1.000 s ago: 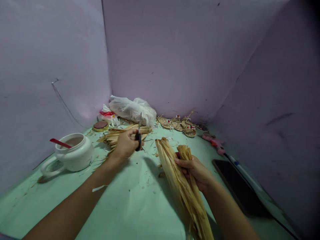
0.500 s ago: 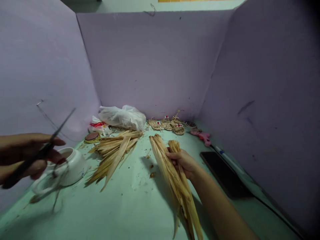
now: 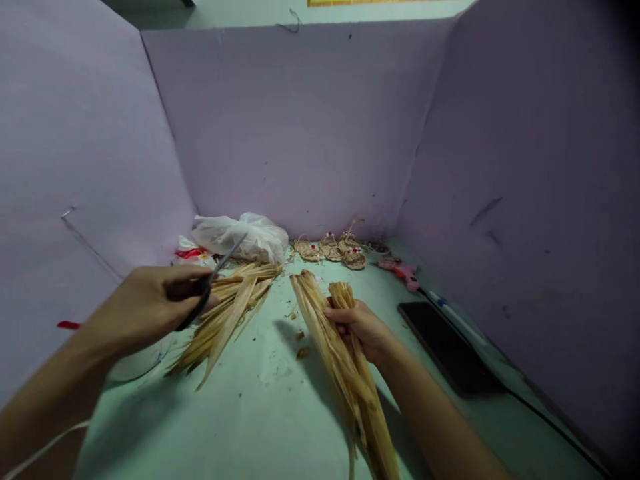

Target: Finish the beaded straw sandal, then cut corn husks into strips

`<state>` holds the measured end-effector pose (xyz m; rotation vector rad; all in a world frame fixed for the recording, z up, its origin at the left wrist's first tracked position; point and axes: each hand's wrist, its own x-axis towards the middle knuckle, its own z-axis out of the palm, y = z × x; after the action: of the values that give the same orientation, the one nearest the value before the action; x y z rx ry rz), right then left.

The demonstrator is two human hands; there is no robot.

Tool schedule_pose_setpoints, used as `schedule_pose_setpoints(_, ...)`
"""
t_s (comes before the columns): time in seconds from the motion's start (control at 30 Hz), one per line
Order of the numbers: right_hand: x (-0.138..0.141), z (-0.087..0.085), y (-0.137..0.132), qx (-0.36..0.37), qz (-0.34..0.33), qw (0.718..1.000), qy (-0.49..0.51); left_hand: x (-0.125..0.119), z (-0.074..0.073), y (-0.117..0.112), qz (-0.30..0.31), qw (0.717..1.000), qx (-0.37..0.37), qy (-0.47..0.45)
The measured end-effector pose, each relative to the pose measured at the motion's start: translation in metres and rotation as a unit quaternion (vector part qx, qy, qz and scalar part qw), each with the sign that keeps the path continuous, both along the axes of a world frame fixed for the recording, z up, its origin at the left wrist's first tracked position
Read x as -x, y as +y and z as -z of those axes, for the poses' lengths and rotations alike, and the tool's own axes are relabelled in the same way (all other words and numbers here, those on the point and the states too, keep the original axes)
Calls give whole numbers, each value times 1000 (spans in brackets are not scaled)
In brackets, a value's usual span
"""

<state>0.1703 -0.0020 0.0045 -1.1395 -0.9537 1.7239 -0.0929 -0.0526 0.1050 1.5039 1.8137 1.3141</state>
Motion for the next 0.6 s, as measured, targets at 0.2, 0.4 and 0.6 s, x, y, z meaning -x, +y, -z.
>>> schedule_pose_setpoints(0.2,7,-1,-8,-53,-13,998,-8,-71,50,41,98,971,83,-201)
schedule_pose_setpoints(0.4,14,9,-6,-36,-47,998,-10,-91,86,49,150,936,81,-309)
schedule_pose_setpoints(0.6,21,2,-9,-124,-15,990,-69,-97,92,31,132,939,114,-296)
